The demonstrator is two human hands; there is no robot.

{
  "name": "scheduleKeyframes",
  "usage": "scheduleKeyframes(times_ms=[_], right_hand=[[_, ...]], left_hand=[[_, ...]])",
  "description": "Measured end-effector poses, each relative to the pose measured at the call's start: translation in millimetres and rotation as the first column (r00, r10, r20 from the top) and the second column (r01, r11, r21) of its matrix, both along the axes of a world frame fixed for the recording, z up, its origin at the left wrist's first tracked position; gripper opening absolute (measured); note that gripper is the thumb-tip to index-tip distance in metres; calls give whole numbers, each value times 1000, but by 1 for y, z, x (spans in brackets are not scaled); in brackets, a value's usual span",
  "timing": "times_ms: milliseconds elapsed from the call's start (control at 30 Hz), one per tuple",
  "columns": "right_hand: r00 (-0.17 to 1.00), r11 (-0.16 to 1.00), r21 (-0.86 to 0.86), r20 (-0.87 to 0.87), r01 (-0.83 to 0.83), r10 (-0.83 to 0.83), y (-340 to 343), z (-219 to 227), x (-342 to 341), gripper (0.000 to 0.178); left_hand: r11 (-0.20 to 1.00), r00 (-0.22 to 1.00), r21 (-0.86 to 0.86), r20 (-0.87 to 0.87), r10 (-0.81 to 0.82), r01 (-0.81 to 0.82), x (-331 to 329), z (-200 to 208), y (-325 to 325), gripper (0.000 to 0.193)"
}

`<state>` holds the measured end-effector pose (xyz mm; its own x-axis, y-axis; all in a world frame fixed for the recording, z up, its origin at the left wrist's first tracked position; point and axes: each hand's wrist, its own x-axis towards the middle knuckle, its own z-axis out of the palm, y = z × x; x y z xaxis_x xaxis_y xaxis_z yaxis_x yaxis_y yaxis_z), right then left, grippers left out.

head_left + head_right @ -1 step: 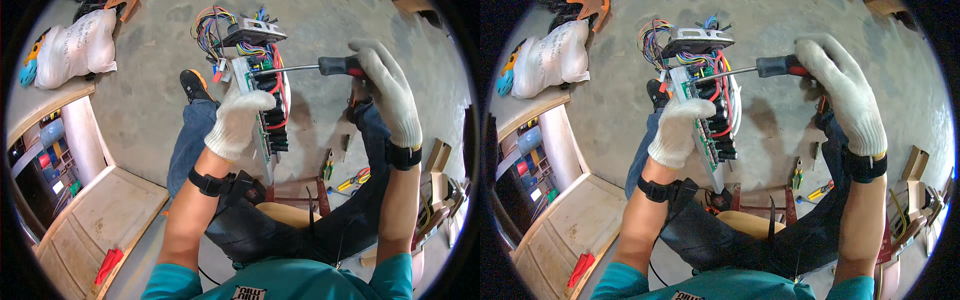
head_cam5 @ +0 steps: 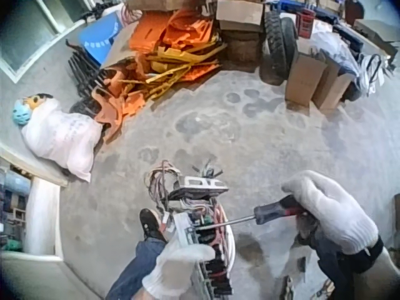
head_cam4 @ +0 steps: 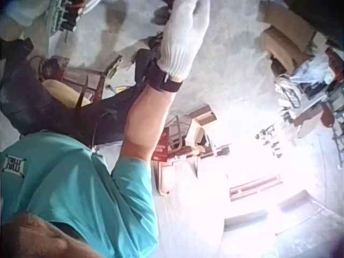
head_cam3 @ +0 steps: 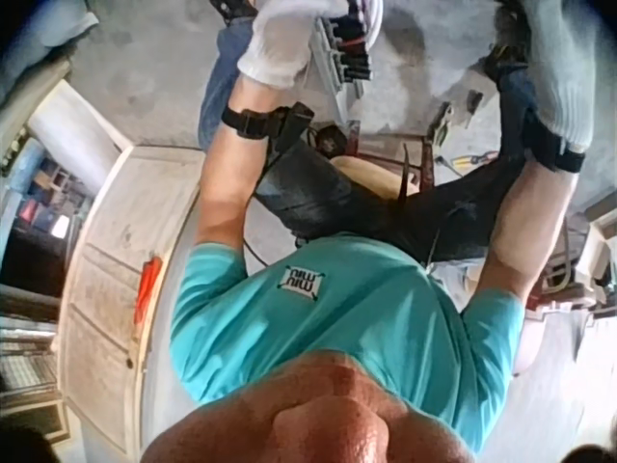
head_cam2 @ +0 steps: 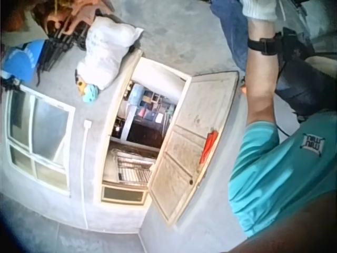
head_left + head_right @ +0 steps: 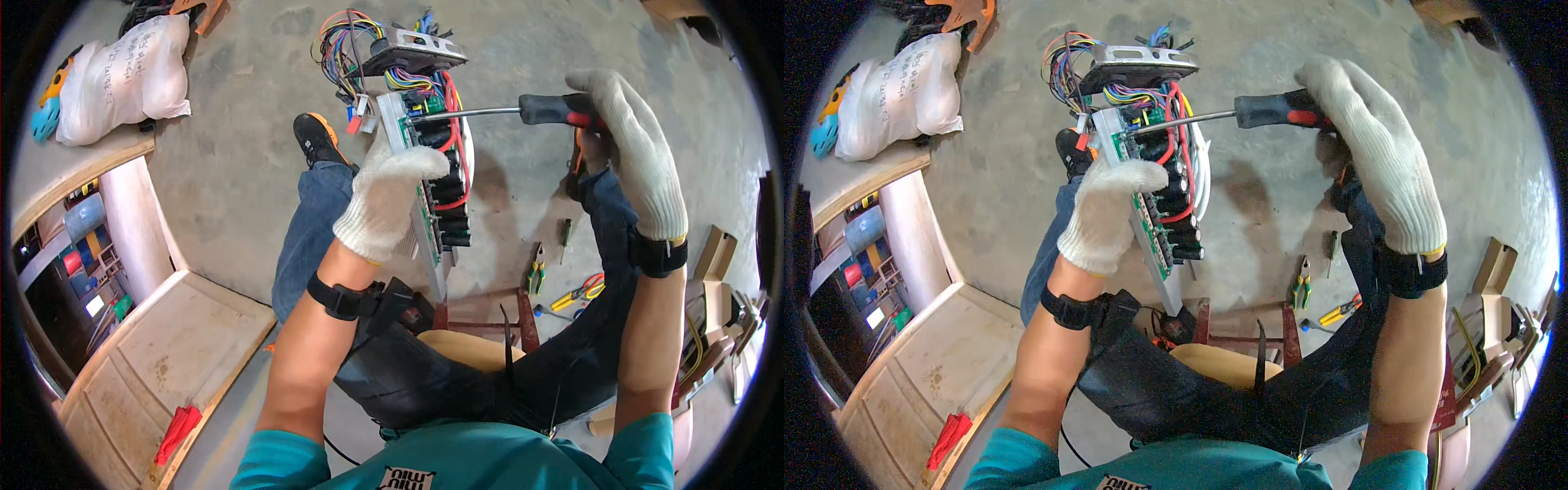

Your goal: Unscrewing and disassembling a metal housing of an electronic controller to inspect internal circuitry.

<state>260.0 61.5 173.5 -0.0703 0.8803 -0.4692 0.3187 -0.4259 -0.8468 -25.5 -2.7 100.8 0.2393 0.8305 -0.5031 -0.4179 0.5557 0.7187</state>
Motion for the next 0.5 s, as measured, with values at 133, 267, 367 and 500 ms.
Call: scheduleKeyframes(times_ms=[133,267,367,500], right_hand=[[998,992,-116,-23,-52,50,10,1,11,46],[987,985,167,-161,33,-6,2,-24,2,46],[973,977,201,-229,76,-29,2,-26,2,44],[999,995,-96,35,-28,31,4,-7,11,41]], left_hand=[[1000,994,4,-104,19,-18,2,1,-2,42],[983,974,-27,-146,173,-179,0,-4,-9,29],[985,982,-26,-92,167,-170,-2,-7,-11,26],[990,987,-18,-84,138,-140,0,-10,-9,34]])
